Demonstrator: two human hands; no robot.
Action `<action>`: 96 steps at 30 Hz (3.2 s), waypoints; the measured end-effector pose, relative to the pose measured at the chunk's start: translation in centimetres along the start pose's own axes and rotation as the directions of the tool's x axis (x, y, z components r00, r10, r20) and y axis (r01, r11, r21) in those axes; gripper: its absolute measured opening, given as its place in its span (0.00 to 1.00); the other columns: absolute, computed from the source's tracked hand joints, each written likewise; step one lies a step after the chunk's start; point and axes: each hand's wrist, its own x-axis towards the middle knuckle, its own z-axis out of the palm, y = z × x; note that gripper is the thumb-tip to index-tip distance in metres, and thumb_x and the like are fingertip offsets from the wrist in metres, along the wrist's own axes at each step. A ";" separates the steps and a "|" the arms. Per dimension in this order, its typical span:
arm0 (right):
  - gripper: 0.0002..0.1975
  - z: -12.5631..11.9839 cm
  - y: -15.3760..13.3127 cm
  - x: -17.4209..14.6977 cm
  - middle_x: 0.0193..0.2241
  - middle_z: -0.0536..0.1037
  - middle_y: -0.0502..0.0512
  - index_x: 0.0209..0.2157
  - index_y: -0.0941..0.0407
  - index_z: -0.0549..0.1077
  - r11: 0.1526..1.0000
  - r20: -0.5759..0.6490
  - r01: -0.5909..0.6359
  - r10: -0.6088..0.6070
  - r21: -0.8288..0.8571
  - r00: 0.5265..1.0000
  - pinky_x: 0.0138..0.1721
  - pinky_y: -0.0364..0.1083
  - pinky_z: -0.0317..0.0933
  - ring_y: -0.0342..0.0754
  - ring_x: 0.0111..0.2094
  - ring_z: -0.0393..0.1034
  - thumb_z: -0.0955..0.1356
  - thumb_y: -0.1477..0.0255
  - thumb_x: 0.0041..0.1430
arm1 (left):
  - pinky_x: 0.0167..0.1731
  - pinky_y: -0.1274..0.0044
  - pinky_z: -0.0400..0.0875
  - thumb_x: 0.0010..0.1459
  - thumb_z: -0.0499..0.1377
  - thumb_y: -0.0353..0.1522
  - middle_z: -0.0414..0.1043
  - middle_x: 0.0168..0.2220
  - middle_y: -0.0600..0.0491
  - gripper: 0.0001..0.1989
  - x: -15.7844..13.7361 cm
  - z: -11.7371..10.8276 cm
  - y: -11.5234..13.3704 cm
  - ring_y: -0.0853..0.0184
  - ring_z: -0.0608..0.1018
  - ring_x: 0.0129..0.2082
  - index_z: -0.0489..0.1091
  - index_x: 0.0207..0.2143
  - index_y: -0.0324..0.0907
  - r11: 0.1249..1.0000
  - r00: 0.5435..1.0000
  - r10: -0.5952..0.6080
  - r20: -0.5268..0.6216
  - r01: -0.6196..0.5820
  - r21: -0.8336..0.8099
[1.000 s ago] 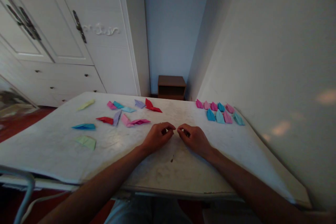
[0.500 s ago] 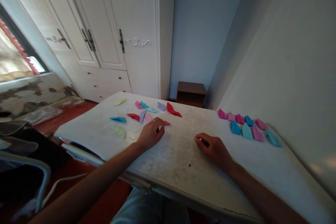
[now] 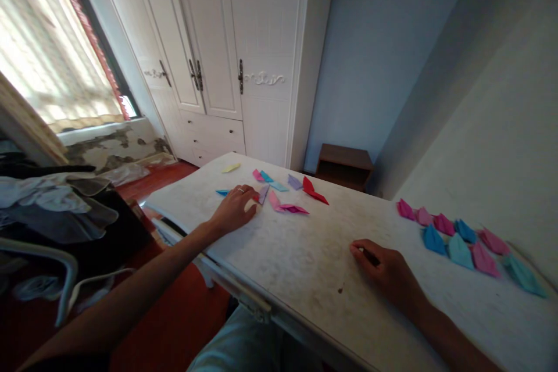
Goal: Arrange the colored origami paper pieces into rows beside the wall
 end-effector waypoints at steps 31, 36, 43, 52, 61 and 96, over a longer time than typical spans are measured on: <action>0.17 -0.2 0.4 -0.2 0.25 0.81 0.50 0.33 0.53 0.77 0.984 -0.021 0.181 -0.181 -0.005 0.983 0.23 0.39 0.66 0.45 0.22 0.75 0.62 0.58 0.60 | 0.45 0.71 0.68 0.62 0.48 0.31 0.77 0.40 0.46 0.15 -1.6 -2.3 -9.7 0.61 0.76 0.41 0.75 0.40 0.40 0.963 0.968 -0.250 -0.034 0.252 0.094; 0.16 0.0 0.9 -0.3 0.28 0.81 0.50 0.33 0.53 0.78 0.984 -0.020 0.180 -0.180 -0.013 0.983 0.24 0.39 0.67 0.46 0.24 0.76 0.63 0.59 0.60 | 0.32 0.78 0.70 0.61 0.51 0.35 0.76 0.35 0.49 0.13 -1.2 -3.4 -7.0 0.68 0.78 0.28 0.73 0.38 0.39 0.933 0.947 -0.302 -0.111 0.270 -0.238; 0.16 -0.1 0.9 -0.3 0.29 0.82 0.51 0.33 0.53 0.78 0.985 -0.024 0.173 -0.173 -0.007 0.985 0.26 0.40 0.68 0.47 0.25 0.77 0.63 0.59 0.59 | 0.19 0.83 0.65 0.53 0.63 0.37 0.70 0.20 0.55 0.11 -0.4 -3.7 -2.8 0.74 0.72 0.18 0.72 0.31 0.36 0.453 0.846 -0.528 0.076 0.356 -0.817; 0.16 0.0 1.1 -0.3 0.31 0.82 0.53 0.34 0.54 0.78 0.986 -0.012 0.167 -0.167 -0.011 0.986 0.27 0.41 0.68 0.48 0.27 0.77 0.62 0.59 0.60 | 0.30 0.83 0.75 0.56 0.61 0.21 0.77 0.32 0.48 0.03 -1.3 -1.0 1.3 0.73 0.79 0.27 0.72 0.34 0.33 -0.287 0.746 -0.341 0.572 0.497 -0.819; 0.17 0.1 1.2 -0.4 0.30 0.81 0.52 0.37 0.54 0.77 0.990 0.038 0.142 -0.141 -0.016 0.989 0.28 0.42 0.66 0.47 0.27 0.75 0.61 0.59 0.62 | 0.32 0.79 0.78 0.51 0.62 0.17 0.79 0.33 0.46 0.10 -0.8 -1.2 5.6 0.66 0.82 0.31 0.72 0.35 0.34 -0.370 0.736 -0.315 0.600 0.487 -0.791; 0.19 -10.4 8.2 -13.5 0.20 0.74 0.53 0.30 0.58 0.75 0.763 -0.628 -0.554 0.618 0.333 0.474 0.21 0.44 0.59 0.47 0.19 0.66 0.65 0.56 0.54 | 0.29 0.73 0.77 0.49 0.63 0.19 0.69 0.22 0.55 0.09 9.6 13.6 36.4 0.71 0.74 0.20 0.66 0.24 0.37 0.061 0.793 0.018 0.609 0.607 -0.792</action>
